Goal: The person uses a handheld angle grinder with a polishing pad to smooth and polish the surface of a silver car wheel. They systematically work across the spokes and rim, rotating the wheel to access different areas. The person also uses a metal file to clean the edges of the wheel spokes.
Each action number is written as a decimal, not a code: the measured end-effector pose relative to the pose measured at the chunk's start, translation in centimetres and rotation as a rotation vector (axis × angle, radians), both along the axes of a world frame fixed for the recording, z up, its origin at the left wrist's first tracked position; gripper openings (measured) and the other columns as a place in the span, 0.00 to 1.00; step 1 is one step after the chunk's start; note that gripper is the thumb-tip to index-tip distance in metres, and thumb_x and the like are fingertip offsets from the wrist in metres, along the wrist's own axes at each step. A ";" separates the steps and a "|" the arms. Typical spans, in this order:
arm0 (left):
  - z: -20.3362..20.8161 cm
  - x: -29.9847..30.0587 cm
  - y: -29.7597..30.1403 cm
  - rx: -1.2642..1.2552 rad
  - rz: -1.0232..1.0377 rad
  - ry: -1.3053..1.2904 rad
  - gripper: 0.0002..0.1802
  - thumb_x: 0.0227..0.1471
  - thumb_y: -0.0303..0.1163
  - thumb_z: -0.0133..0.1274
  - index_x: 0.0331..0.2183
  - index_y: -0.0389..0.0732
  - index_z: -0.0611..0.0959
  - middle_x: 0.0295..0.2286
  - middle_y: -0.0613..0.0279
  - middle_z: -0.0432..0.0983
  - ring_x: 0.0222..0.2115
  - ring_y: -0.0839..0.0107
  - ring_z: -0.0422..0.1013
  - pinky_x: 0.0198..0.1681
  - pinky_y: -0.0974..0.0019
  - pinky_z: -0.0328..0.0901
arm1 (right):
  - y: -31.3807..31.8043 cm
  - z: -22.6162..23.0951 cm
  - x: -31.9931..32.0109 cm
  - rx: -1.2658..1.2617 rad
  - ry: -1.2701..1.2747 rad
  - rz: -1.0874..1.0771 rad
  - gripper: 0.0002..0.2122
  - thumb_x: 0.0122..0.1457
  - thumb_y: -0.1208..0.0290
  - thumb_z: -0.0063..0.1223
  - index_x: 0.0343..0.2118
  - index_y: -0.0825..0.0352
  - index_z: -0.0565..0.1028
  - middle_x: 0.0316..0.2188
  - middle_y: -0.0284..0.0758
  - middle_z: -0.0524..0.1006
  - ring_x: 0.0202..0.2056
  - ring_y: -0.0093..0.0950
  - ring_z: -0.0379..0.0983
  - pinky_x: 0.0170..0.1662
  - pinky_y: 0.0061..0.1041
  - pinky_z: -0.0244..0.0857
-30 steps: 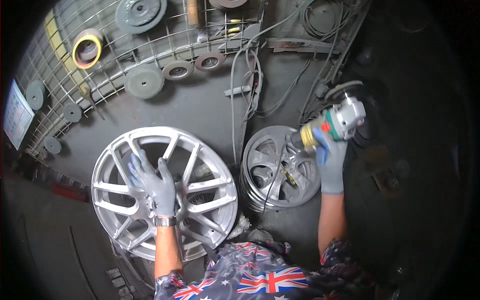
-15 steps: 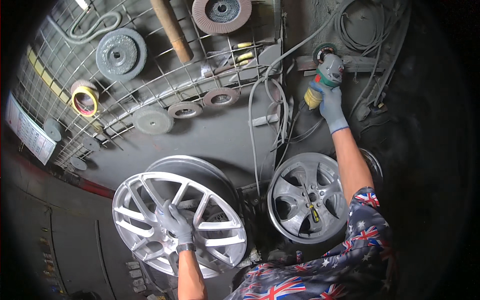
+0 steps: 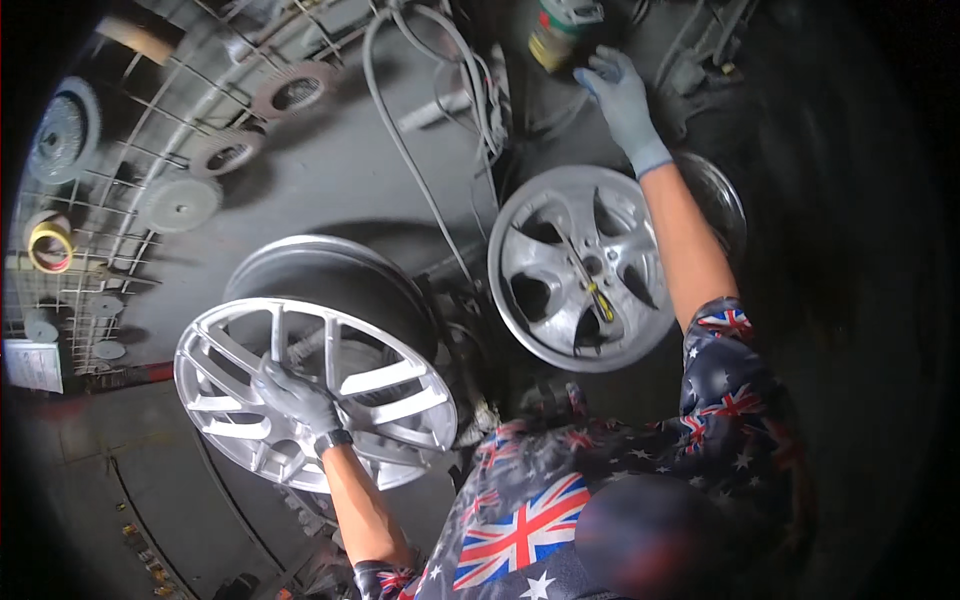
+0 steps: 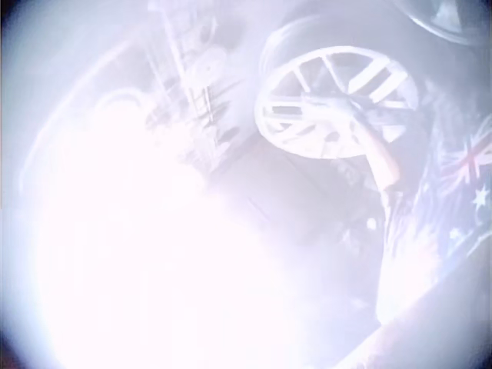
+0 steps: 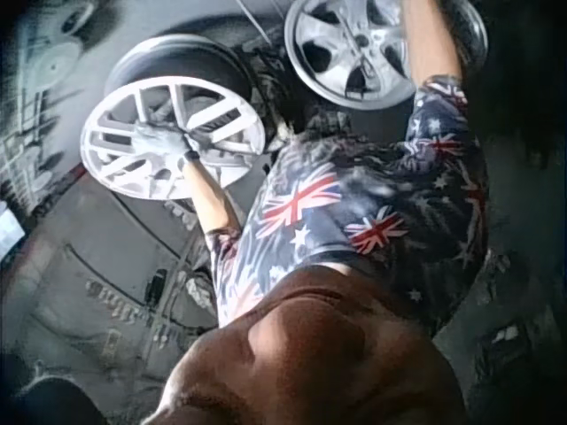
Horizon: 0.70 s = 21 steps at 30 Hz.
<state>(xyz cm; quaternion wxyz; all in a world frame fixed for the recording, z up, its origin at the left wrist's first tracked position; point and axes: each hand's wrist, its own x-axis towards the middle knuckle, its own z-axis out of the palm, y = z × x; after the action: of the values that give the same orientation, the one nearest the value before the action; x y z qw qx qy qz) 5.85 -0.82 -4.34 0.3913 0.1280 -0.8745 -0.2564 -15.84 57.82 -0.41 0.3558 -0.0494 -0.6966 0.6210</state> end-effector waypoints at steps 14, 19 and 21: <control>0.4 0.2 -0.7 0.138 -0.069 0.017 0.24 0.68 0.39 0.37 0.44 0.31 0.82 0.36 0.47 0.77 0.40 0.54 0.72 0.47 0.50 0.64 | -3.9 -32.3 21.6 0.198 -0.625 0.193 0.18 0.57 0.68 0.64 0.49 0.71 0.77 0.42 0.46 0.83 0.45 0.36 0.81 0.51 0.33 0.71; 1.8 0.6 0.2 -0.063 0.009 -0.011 0.15 0.64 0.34 0.45 0.41 0.38 0.83 0.35 0.46 0.76 0.41 0.47 0.70 0.48 0.46 0.61 | -0.9 -36.2 20.8 0.654 -0.937 0.033 0.08 0.55 0.71 0.57 0.36 0.67 0.81 0.34 0.47 0.83 0.36 0.45 0.80 0.41 0.42 0.71; 1.3 1.6 -0.3 -0.079 0.011 0.044 0.13 0.63 0.34 0.46 0.39 0.39 0.83 0.33 0.47 0.75 0.39 0.47 0.69 0.46 0.46 0.61 | -1.8 -34.4 20.6 0.696 -0.945 0.085 0.09 0.55 0.69 0.58 0.36 0.68 0.80 0.34 0.49 0.82 0.37 0.46 0.80 0.43 0.41 0.72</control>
<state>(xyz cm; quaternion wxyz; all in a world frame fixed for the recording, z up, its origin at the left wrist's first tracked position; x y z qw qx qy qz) 7.44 -1.08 -3.03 0.4168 0.1115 -0.8743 -0.2223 4.77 56.02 -34.84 -0.0234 -0.1731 -0.9439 0.2803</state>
